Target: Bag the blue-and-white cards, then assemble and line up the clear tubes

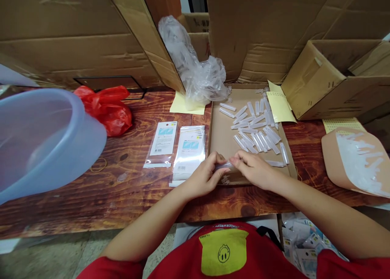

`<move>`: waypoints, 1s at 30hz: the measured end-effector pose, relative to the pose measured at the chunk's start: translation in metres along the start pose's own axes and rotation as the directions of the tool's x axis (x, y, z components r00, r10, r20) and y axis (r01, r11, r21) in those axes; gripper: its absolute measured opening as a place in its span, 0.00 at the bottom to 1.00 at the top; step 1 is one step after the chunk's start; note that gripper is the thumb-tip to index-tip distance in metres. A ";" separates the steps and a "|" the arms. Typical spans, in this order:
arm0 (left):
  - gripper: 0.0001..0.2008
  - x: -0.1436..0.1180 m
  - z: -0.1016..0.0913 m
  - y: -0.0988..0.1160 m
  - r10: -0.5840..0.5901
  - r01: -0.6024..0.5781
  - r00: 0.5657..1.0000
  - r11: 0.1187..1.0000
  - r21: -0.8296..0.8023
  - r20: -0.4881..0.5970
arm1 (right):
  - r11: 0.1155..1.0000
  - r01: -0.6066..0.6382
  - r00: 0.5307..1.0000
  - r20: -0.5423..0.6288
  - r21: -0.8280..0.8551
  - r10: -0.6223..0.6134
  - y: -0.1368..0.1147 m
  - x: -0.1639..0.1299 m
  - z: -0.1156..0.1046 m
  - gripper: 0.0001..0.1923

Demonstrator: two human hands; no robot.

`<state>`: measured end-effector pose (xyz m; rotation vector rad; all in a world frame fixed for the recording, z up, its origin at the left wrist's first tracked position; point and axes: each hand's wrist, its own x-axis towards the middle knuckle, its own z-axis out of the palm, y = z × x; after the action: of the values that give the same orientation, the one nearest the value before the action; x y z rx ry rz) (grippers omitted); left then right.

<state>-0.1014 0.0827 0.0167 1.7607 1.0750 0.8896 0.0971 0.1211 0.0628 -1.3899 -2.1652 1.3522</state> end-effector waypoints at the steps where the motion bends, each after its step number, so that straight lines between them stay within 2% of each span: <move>1: 0.07 0.000 0.001 0.000 0.013 -0.013 1.000 1.000 0.010 -0.009 | 0.999 -0.003 1.000 0.002 0.036 0.003 -0.001 0.000 0.002 0.30; 2: 0.07 0.000 0.002 0.000 0.033 -0.032 0.999 0.999 0.031 -0.018 | 0.995 -0.023 1.000 0.014 0.094 0.022 -0.001 0.000 0.003 0.30; 4: 0.05 0.000 0.004 -0.001 0.115 -0.112 0.993 0.984 0.137 -0.011 | 0.943 -0.167 0.985 0.101 0.287 0.143 0.001 0.000 0.006 0.33; 6: 0.05 0.000 0.007 -0.003 0.234 -0.233 0.972 0.924 0.304 0.034 | 0.808 -0.360 0.930 0.247 0.467 0.272 0.006 -0.003 0.008 0.34; 8: 0.08 -0.001 0.011 -0.005 0.353 -0.367 0.928 0.813 0.453 0.119 | 0.692 -0.472 0.879 0.353 0.547 0.320 0.010 -0.008 0.009 0.33; 12: 0.11 -0.001 0.017 -0.004 0.528 -0.536 0.823 0.605 0.588 0.208 | 0.605 -0.536 0.841 0.437 0.589 0.320 0.011 -0.016 0.006 0.32; 14: 0.10 0.001 0.016 -0.001 0.541 -0.529 0.820 0.596 0.603 0.185 | 0.650 -0.526 0.843 0.435 0.549 0.315 0.011 -0.017 0.001 0.33; 16: 0.04 0.003 0.009 0.004 0.495 -0.449 0.864 0.669 0.592 0.095 | 0.801 -0.420 0.895 0.339 0.425 0.290 0.015 -0.020 -0.010 0.35; 18: 0.07 0.005 -0.004 0.008 0.400 -0.303 0.915 0.760 0.575 -0.046 | 0.951 -0.243 0.965 0.145 0.190 0.218 0.024 -0.026 -0.027 0.35; 20: 0.07 0.007 -0.019 0.011 0.267 -0.151 0.956 0.806 0.572 -0.123 | 0.989 -0.116 0.993 -0.029 -0.093 0.114 0.041 -0.038 -0.047 0.32; 21: 0.05 0.007 -0.026 0.012 0.189 -0.089 0.976 0.806 0.585 -0.112 | 0.972 -0.089 0.994 -0.077 -0.215 0.074 0.052 -0.044 -0.056 0.30; 23: 0.01 0.007 -0.035 0.013 0.034 -0.021 0.999 0.781 0.625 -0.009 | 0.908 -0.074 0.994 -0.104 -0.412 0.034 0.074 -0.057 -0.069 0.28; 25: 0.01 0.008 -0.038 0.014 -0.083 -0.002 0.992 0.749 0.663 0.097 | 0.799 -0.082 0.991 -0.135 -0.596 0.001 0.089 -0.063 -0.075 0.29; 28: 0.04 0.009 -0.034 0.015 -0.169 0.010 0.973 0.713 0.701 0.158 | 0.593 -0.119 0.969 -0.223 -0.796 -0.104 0.088 -0.052 -0.074 0.29; 30: 0.06 0.010 -0.033 0.016 -0.186 0.016 0.969 0.699 0.715 0.160 | 0.544 -0.117 0.955 -0.243 -0.831 -0.167 0.073 -0.031 -0.068 0.26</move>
<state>-0.1217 0.0977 0.0445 2.3254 1.4687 0.1653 0.1980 0.1434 0.0505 -1.6590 -2.6871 -0.0803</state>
